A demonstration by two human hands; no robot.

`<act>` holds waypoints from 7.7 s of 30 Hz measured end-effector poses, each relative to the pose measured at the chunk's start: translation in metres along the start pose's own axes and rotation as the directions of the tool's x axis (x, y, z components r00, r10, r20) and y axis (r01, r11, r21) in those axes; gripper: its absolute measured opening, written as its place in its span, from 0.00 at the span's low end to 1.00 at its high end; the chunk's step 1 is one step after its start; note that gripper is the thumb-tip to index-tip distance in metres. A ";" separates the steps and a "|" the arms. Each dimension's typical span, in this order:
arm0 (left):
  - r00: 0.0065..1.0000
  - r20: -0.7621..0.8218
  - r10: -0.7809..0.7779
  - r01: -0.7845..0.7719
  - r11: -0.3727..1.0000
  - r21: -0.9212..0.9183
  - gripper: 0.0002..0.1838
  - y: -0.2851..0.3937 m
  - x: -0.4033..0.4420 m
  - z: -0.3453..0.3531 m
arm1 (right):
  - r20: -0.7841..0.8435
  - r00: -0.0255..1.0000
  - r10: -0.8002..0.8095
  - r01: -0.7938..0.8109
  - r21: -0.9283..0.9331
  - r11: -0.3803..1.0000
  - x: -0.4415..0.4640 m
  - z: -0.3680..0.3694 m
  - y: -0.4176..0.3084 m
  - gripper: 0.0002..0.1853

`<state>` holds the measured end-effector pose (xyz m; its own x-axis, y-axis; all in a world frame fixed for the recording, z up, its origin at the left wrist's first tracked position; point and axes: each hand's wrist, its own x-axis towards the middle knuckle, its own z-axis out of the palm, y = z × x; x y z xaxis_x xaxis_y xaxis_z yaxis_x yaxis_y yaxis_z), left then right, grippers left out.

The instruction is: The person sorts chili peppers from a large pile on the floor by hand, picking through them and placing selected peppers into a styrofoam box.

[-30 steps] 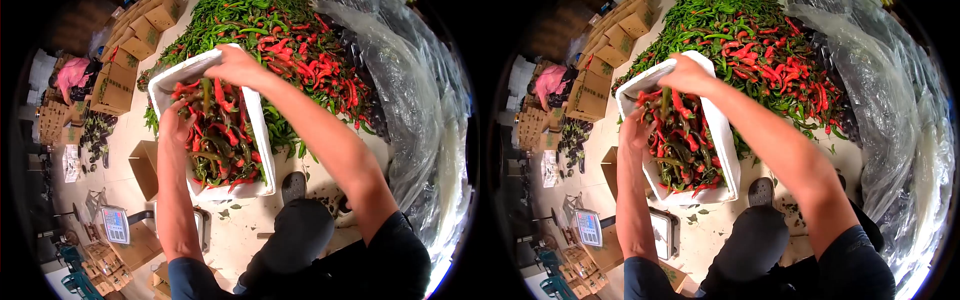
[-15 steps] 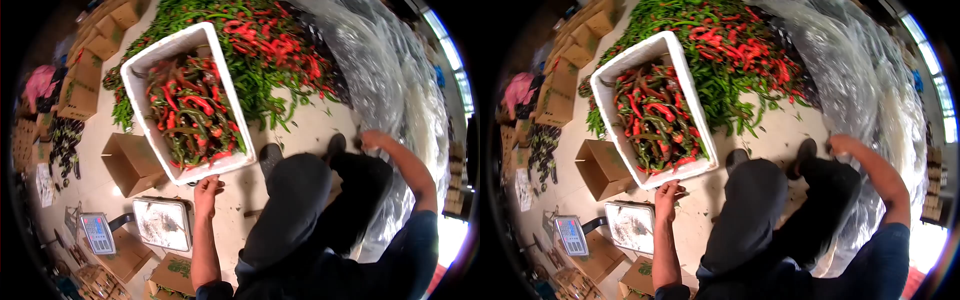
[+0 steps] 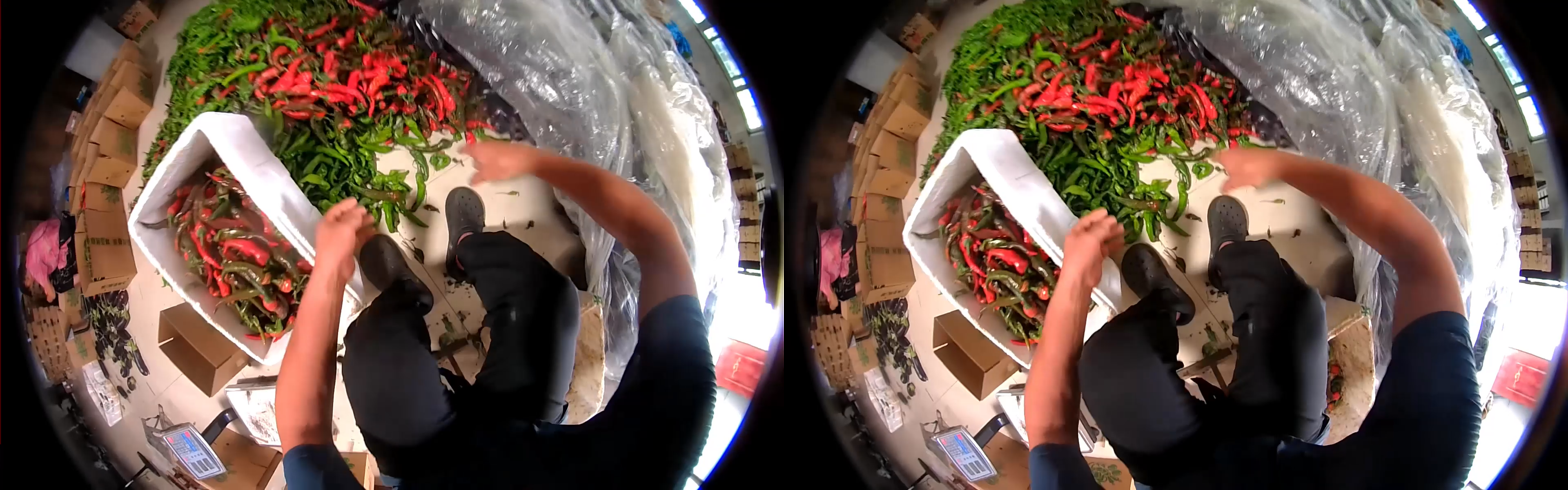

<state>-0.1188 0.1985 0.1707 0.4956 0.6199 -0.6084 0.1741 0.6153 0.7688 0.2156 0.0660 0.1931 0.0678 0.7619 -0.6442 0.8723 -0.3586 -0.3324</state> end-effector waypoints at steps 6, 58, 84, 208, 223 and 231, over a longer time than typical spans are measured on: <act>0.911 -0.336 -0.240 0.129 0.938 -0.321 0.09 -0.102 0.153 0.001 | -0.256 0.952 -0.167 0.191 0.072 0.979 0.171 0.047 -0.021 0.21; 0.949 -0.305 0.084 -0.183 0.933 -0.311 0.15 0.058 0.337 0.074 | -0.761 0.616 0.201 0.324 0.477 0.817 0.222 -0.137 0.075 0.13; 0.984 -0.157 0.079 -0.125 0.941 -0.316 0.09 0.032 0.372 0.055 | -0.114 0.910 0.398 -0.185 0.749 0.637 -0.059 0.061 0.096 0.18; 0.183 -0.736 0.652 -0.586 0.674 0.451 0.14 0.023 -0.037 -0.196 | -0.310 0.865 -0.395 0.500 0.607 0.618 0.130 -0.082 -0.240 0.18; 0.437 -0.212 0.874 -0.568 0.450 0.689 0.10 0.017 -0.060 -0.057 | -0.443 0.890 0.105 -0.037 0.161 0.986 0.183 0.123 0.009 0.11; 0.526 -0.228 0.819 -0.521 0.522 0.675 0.08 0.013 -0.036 -0.036 | -0.461 0.885 -0.064 -0.013 -0.163 0.987 0.280 0.140 0.004 0.20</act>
<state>-0.1653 0.2018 0.1961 0.2097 0.9413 0.2646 0.4076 -0.3301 0.8514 0.1701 0.2025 -0.0847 0.2270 0.9460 -0.2312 0.9385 -0.2759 -0.2075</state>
